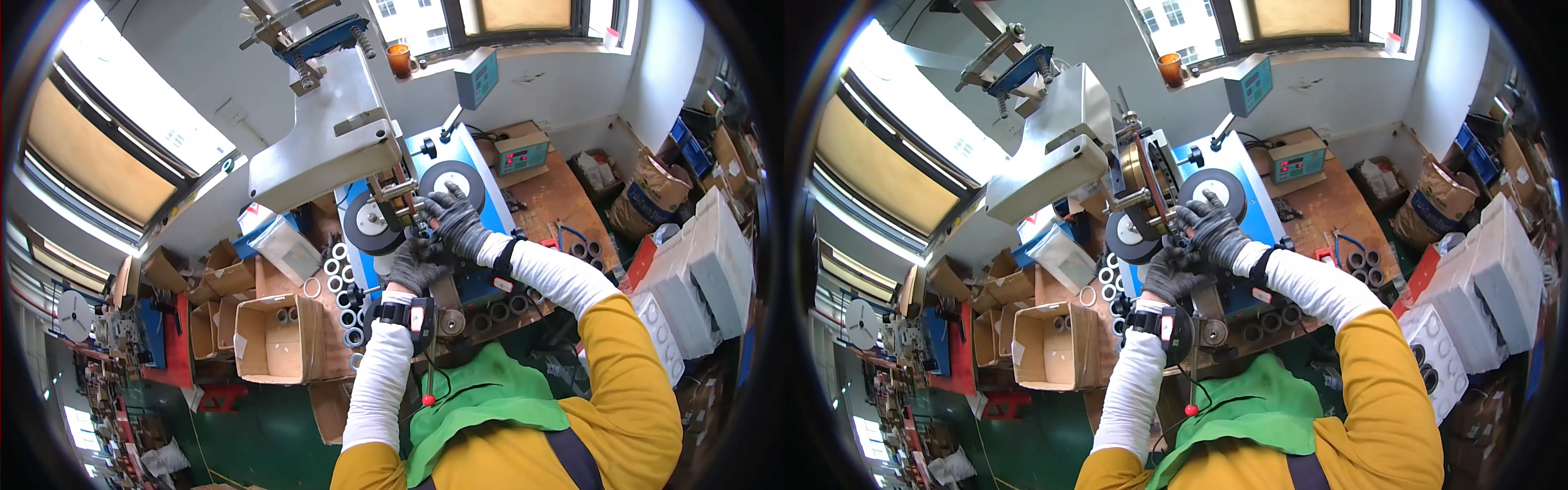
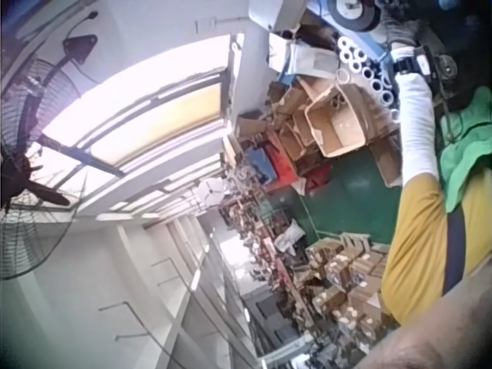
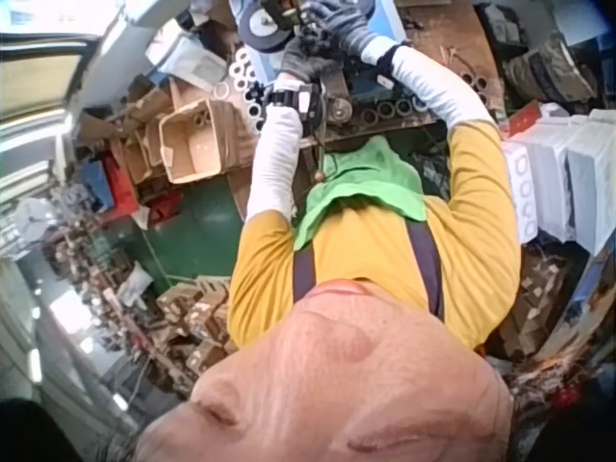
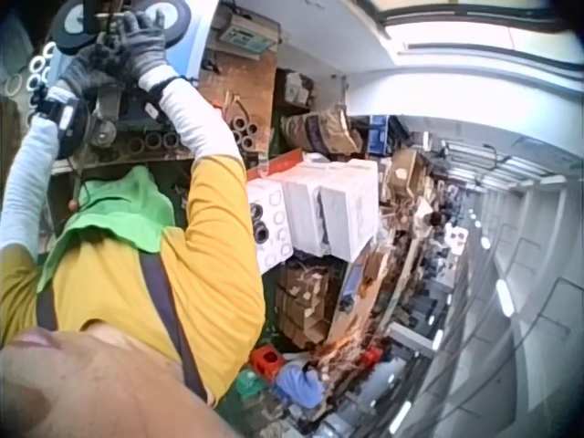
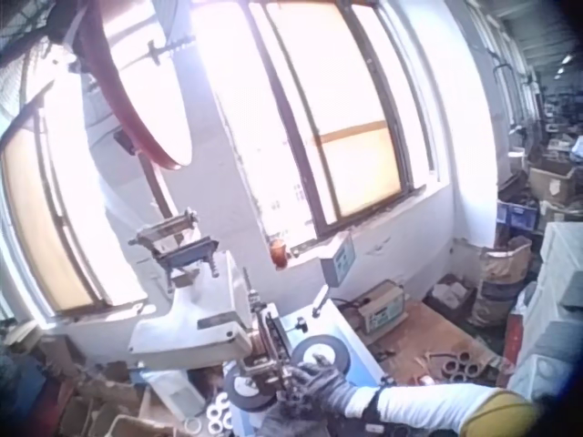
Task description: Operating a mechanical forming machine to process cylindrical metal components and applying adhesive tape.
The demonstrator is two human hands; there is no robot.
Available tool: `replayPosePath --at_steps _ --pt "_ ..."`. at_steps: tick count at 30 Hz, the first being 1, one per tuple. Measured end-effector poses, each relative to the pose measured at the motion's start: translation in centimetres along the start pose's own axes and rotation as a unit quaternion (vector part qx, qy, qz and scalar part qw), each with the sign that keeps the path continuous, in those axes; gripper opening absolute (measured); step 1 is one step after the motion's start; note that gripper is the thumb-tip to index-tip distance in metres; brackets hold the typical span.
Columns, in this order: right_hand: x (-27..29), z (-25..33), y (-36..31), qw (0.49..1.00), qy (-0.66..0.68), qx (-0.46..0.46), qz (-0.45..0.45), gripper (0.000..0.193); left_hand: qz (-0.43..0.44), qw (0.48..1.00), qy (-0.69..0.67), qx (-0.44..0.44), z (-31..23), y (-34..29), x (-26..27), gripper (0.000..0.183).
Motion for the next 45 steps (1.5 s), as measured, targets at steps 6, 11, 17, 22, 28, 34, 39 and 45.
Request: replayPosePath --at_steps 6,11,17,22,28,34,39,45 --pt "0.6 -0.8 -0.4 0.998 0.062 0.019 -0.014 0.068 -0.059 0.995 -0.034 -0.075 -1.6 0.4 -2.1 0.027" --pt "2.0 -0.3 -0.8 0.989 0.073 0.084 -0.098 0.051 -0.112 0.991 0.055 -0.04 -0.9 -2.1 -2.4 0.02" --pt "0.9 -1.5 -0.7 0.994 0.054 0.089 0.037 0.06 -0.013 0.951 0.299 -0.083 -6.4 -14.8 -3.4 0.029" --pt "1.0 -2.1 -0.6 0.995 0.038 0.086 0.047 0.056 -0.202 0.932 0.252 -0.163 -6.9 -24.4 16.0 0.02" --pt "0.1 -2.5 -0.1 0.997 0.025 0.07 0.011 0.051 -0.078 0.954 0.255 0.137 12.7 -23.8 13.3 0.035" --pt "-0.7 -3.3 -0.7 0.997 0.02 0.07 -0.008 0.055 -0.284 0.865 0.413 0.03 0.3 -22.8 16.8 0.03" --pt "0.2 -2.9 -1.4 0.998 0.036 0.054 -0.003 0.057 -0.231 0.87 0.433 0.049 -5.4 -15.7 16.8 0.033" --pt "0.4 -4.2 -0.5 0.987 0.154 -0.014 0.046 0.061 -0.199 0.724 0.66 0.012 -8.8 -12.9 17.5 0.023"
Point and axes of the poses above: each hand's wrist, its own y-axis towards the middle knuckle, its own x-axis out of the back of the hand, z = x × y, the point moved 10 cm from there along y, towards the middle knuckle, and after that the axes turned 7 degrees about -x, right-handed, at the moved point
